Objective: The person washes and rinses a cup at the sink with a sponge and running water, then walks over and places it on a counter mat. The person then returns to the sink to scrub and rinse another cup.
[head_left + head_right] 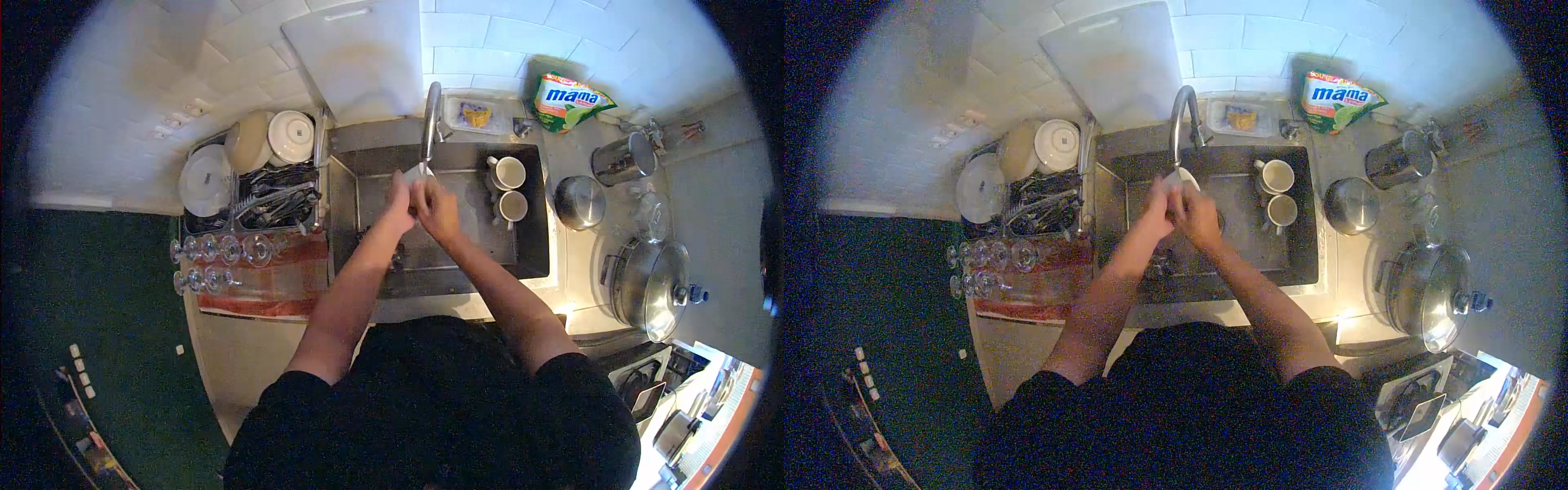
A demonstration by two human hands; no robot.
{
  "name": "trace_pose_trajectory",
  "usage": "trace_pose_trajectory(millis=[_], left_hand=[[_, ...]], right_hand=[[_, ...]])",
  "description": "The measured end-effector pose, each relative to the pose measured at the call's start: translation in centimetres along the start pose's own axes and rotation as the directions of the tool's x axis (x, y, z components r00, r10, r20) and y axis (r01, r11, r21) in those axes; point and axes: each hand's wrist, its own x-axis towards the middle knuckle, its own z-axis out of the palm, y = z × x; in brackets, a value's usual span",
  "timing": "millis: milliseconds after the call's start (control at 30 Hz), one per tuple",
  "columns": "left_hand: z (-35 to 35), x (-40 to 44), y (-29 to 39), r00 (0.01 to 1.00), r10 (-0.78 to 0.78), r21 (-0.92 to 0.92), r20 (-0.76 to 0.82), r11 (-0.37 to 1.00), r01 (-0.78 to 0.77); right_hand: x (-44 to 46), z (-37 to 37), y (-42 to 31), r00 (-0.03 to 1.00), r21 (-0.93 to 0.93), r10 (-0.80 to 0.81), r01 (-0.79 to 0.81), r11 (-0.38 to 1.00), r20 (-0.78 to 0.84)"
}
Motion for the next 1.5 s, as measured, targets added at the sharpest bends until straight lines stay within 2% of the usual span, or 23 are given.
trace_pose_trajectory(millis=[33,133,167,233,333,400,433,467,533,633,667,700,767,800,900,967,1100,1200,1267,1333,1400,1433,1500], left_hand=[[-0.2,-0.4,0.4,0.998,-0.067,0.026,0.011,0.997,0.066],[0.1,-2.4,1.2,0.998,-0.051,0.406,0.046,0.913,0.028],[0.7,-3.0,0.8,0.988,0.153,0.380,0.031,0.912,-0.154],[2.4,-3.4,-0.5,0.866,0.500,0.343,0.004,0.813,-0.471],[2.9,-2.3,-1.3,0.590,0.807,0.335,0.018,0.551,-0.764],[1.6,-1.6,-0.7,0.849,0.529,0.046,0.006,0.847,-0.529],[1.0,-1.5,-0.3,0.931,0.361,-0.099,0.043,0.929,-0.356],[0.8,-1.3,0.0,0.984,0.175,-0.155,0.017,0.973,-0.170],[0.4,-1.0,0.0,0.988,0.112,-0.200,0.106,0.976,-0.089],[-0.1,-1.4,0.7,0.984,0.109,-0.108,0.138,0.990,-0.094],[-0.1,-1.6,0.7,0.984,0.119,-0.052,0.135,0.992,-0.113],[0.3,-1.9,0.3,0.936,0.344,0.085,0.077,0.933,-0.350],[1.2,-2.5,-0.6,0.675,0.735,0.374,0.063,0.610,-0.699],[1.2,-2.4,-0.4,0.710,0.696,0.144,0.104,0.696,-0.703],[2.8,-5.2,0.9,0.816,0.577,0.048,0.042,0.814,-0.578],[2.4,-4.3,0.9,0.891,0.432,-0.134,0.141,0.900,-0.415],[0.7,0.0,-0.3,0.982,-0.044,-0.303,0.182,0.948,0.099],[0.2,-0.2,-0.3,0.979,-0.033,-0.170,0.204,0.983,0.069],[0.8,-1.2,-0.8,0.951,0.281,0.005,0.132,0.959,-0.284],[1.4,-1.5,-1.5,0.792,0.603,0.244,0.092,0.758,-0.605],[2.2,-1.3,-1.8,0.490,0.860,0.509,0.141,0.362,-0.781],[2.2,-1.0,-1.7,0.566,0.819,0.449,0.091,0.474,-0.758],[1.9,-0.1,-1.4,0.710,0.704,0.301,0.011,0.675,-0.674]], right_hand=[[-0.1,0.0,0.2,0.999,-0.037,-0.014,0.016,0.999,0.034],[0.8,1.4,0.9,0.969,-0.061,0.137,-0.152,0.987,-0.203],[1.1,1.4,1.1,0.966,-0.070,0.160,-0.178,0.982,-0.202],[1.7,1.0,0.8,0.958,-0.091,0.207,-0.229,0.969,-0.200],[2.0,0.9,0.0,0.973,0.095,0.135,-0.119,0.988,-0.187],[1.9,1.1,0.1,0.959,0.026,-0.181,0.191,0.981,-0.219],[1.9,1.2,0.1,0.915,-0.011,-0.334,0.341,0.940,-0.227],[1.6,1.4,0.1,0.917,-0.056,-0.322,0.318,0.946,-0.236],[0.7,1.1,-2.1,0.919,-0.142,-0.298,0.270,0.953,-0.256],[0.0,1.1,-3.0,0.987,0.067,0.144,-0.140,0.988,-0.066],[0.2,1.2,-2.7,0.983,0.100,0.157,-0.148,0.984,-0.091],[0.6,1.4,-2.3,0.978,0.134,0.173,-0.157,0.978,-0.114],[1.2,1.7,-1.7,0.976,0.151,0.169,-0.148,0.977,-0.134],[1.5,1.6,-1.9,0.980,0.132,0.150,-0.132,0.982,-0.134],[2.1,1.7,-1.6,0.978,0.123,0.014,0.012,0.992,-0.207],[2.0,1.7,-1.4,0.971,0.082,-0.052,0.073,0.994,-0.233],[1.2,0.2,-2.2,0.994,-0.110,-0.041,0.029,0.994,-0.104],[1.3,0.6,-0.9,0.992,-0.161,0.114,-0.121,0.980,-0.051],[2.0,1.0,0.4,0.973,-0.115,0.215,-0.224,0.968,-0.086],[3.4,0.9,1.0,0.948,-0.016,0.282,-0.288,0.958,-0.149],[3.6,0.7,0.9,0.979,0.001,0.091,-0.092,0.996,-0.183],[3.7,0.3,0.5,0.979,0.002,-0.008,0.008,1.000,-0.202],[2.7,-0.2,-0.6,0.990,0.059,-0.005,0.014,0.998,-0.140]])
